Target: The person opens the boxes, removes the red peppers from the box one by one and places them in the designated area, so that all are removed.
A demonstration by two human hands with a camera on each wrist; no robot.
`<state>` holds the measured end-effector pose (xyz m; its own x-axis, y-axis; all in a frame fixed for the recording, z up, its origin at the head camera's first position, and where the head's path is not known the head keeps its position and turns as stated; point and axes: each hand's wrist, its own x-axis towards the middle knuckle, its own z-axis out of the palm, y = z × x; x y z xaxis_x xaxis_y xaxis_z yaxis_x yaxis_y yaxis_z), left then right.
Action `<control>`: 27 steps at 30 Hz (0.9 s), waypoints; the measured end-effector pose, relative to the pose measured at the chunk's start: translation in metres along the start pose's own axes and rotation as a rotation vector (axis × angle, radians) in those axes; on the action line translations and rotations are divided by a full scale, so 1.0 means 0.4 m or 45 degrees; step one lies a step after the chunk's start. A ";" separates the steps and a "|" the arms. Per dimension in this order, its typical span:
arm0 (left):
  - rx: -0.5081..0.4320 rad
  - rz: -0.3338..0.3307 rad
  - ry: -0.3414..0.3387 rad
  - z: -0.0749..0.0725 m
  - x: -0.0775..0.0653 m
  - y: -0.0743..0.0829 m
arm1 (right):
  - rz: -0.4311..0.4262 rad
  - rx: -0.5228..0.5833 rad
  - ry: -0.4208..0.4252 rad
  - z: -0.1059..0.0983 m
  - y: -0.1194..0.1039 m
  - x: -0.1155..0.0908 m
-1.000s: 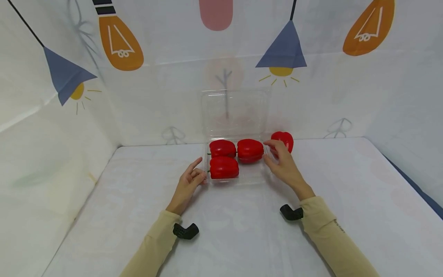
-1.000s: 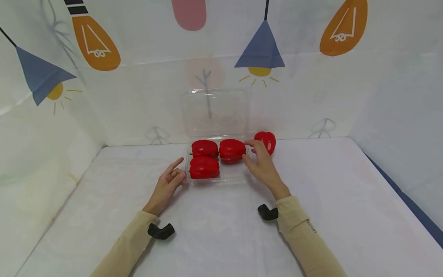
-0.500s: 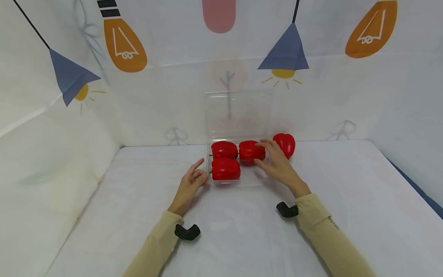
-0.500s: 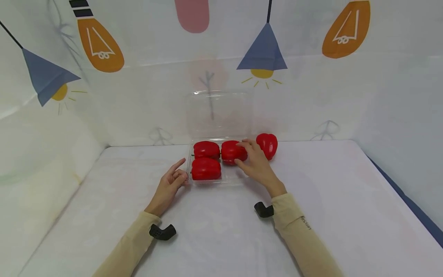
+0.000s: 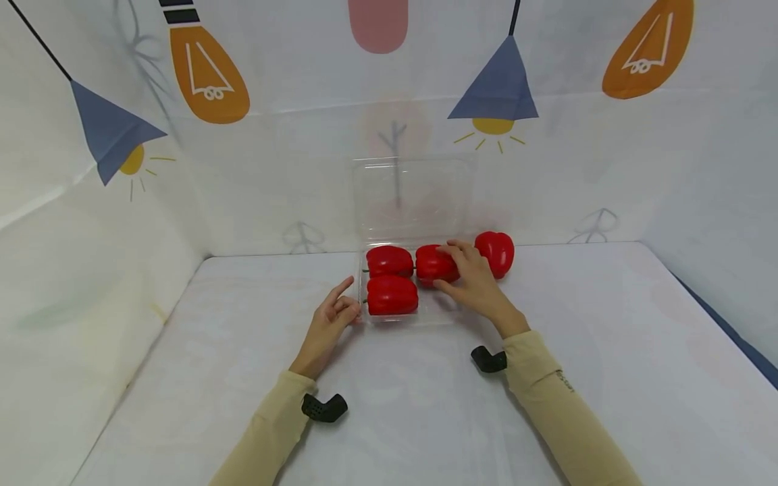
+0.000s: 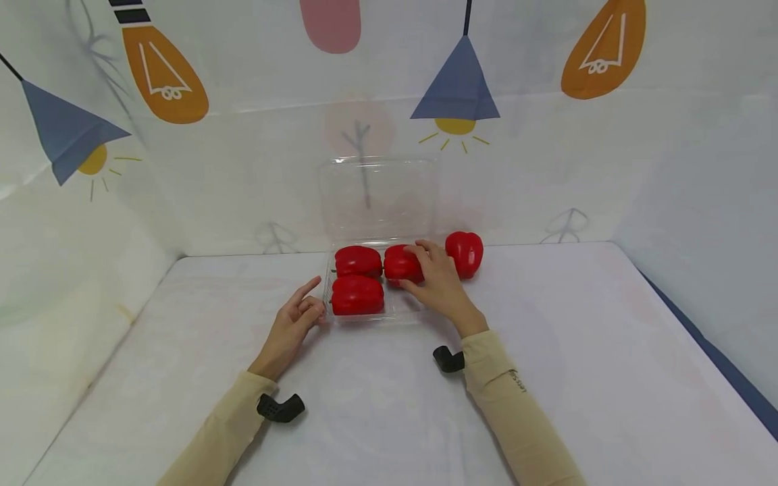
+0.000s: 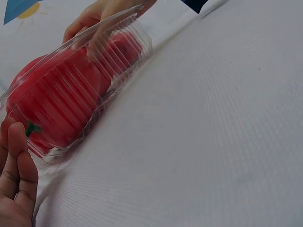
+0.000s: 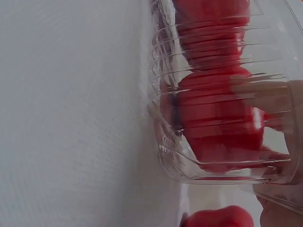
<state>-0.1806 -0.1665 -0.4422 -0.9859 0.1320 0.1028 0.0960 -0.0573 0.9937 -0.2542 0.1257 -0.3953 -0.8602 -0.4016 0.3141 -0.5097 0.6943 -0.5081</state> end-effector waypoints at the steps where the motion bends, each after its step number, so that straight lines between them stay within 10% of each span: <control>1: 0.002 -0.003 0.001 0.000 0.000 0.000 | 0.005 -0.002 -0.002 0.000 -0.001 0.000; 27: -0.003 0.005 -0.007 0.003 -0.008 0.003 | -0.039 -0.046 0.055 0.002 -0.002 -0.009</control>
<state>-0.1773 -0.1659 -0.4413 -0.9848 0.1369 0.1073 0.0999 -0.0599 0.9932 -0.2508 0.1262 -0.3966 -0.8424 -0.3977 0.3636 -0.5344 0.7035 -0.4685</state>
